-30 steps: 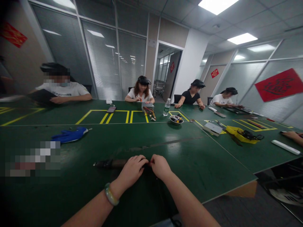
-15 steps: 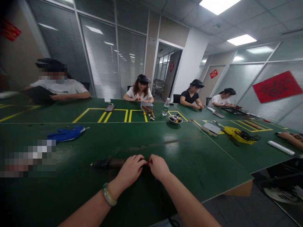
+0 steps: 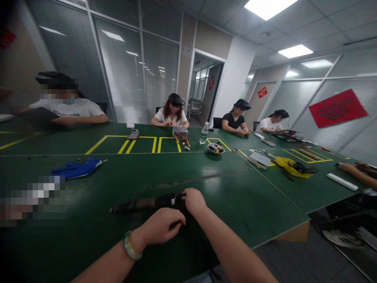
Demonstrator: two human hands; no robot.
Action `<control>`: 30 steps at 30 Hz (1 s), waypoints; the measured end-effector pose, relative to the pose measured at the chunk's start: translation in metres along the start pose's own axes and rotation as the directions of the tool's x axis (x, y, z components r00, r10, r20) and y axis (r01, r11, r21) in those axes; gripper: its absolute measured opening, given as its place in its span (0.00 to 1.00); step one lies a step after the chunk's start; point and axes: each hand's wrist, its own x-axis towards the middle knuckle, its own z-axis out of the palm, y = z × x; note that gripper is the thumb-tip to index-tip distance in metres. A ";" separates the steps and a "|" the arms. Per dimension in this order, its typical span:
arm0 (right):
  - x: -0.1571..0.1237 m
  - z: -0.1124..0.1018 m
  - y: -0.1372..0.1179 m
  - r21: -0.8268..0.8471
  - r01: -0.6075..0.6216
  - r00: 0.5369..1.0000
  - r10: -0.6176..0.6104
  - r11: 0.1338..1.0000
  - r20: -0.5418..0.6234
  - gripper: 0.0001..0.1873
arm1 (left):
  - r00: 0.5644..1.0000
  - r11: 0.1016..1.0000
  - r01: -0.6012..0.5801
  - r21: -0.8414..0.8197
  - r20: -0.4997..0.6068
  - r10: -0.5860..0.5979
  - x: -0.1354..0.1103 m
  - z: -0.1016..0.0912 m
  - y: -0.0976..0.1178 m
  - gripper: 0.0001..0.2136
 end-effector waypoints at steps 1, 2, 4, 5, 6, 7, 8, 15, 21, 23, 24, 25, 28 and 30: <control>0.002 -0.001 0.007 0.004 -0.024 1.000 0.024 1.000 -0.004 0.10 | 0.998 1.000 -0.015 -0.024 0.064 0.016 -0.001 0.001 -0.002 0.10; 0.003 -0.004 0.017 0.007 -0.053 0.999 0.053 0.999 -0.007 0.10 | 0.994 0.999 -0.018 -0.040 0.109 0.022 -0.002 0.002 -0.004 0.10; 0.002 -0.013 0.044 0.004 -0.138 0.990 0.138 0.990 -0.010 0.10 | 0.989 0.999 0.004 -0.050 0.150 0.004 -0.002 0.004 -0.008 0.10; -0.001 -0.019 0.061 -0.003 -0.192 0.981 0.192 0.981 -0.015 0.10 | 0.987 0.999 0.019 -0.049 0.158 -0.011 -0.002 0.006 -0.010 0.09; -0.007 -0.027 0.081 -0.013 -0.252 0.968 0.251 0.968 -0.022 0.10 | 0.986 0.998 0.032 -0.048 0.162 -0.023 -0.001 0.007 -0.012 0.09; -0.015 -0.036 0.101 -0.025 -0.316 0.949 0.315 0.949 -0.032 0.11 | 0.986 0.998 0.041 -0.048 0.166 -0.032 -0.001 0.008 -0.013 0.09; -0.025 -0.045 0.122 -0.037 -0.379 0.925 0.377 0.925 -0.043 0.12 | 0.985 0.998 0.047 -0.048 0.171 -0.038 0.000 0.009 -0.014 0.09; -0.131 -0.090 0.245 -0.099 -0.751 0.660 0.746 0.653 -0.087 0.20 | 0.984 0.995 0.071 -0.065 0.168 -0.059 0.001 0.012 -0.016 0.08; -0.169 -0.073 0.295 0.009 -0.891 0.450 0.883 0.455 -0.137 0.25 | 0.983 0.994 0.082 -0.066 0.173 -0.070 0.001 0.009 -0.014 0.08; -0.170 -0.066 0.299 0.040 -0.893 0.437 0.884 0.449 -0.165 0.27 | 0.982 0.994 0.083 -0.065 0.174 -0.071 0.001 0.008 -0.013 0.08; -0.171 -0.063 0.299 0.051 -0.890 0.437 0.881 0.453 -0.182 0.27 | 0.982 0.994 0.084 -0.065 0.176 -0.072 0.001 0.007 -0.012 0.08; -0.171 -0.062 0.298 0.060 -0.885 0.442 0.874 0.461 -0.200 0.28 | 0.981 0.994 0.086 -0.066 0.178 -0.073 0.001 0.007 -0.012 0.08; -0.174 -0.065 0.292 0.086 -0.858 0.477 0.849 0.506 -0.229 0.28 | 0.980 0.993 0.096 -0.068 0.182 -0.082 0.001 0.005 -0.011 0.08; -0.177 -0.069 0.287 0.103 -0.838 0.509 0.835 0.536 -0.208 0.28 | 0.978 0.992 0.105 -0.069 0.186 -0.090 0.001 0.004 -0.010 0.08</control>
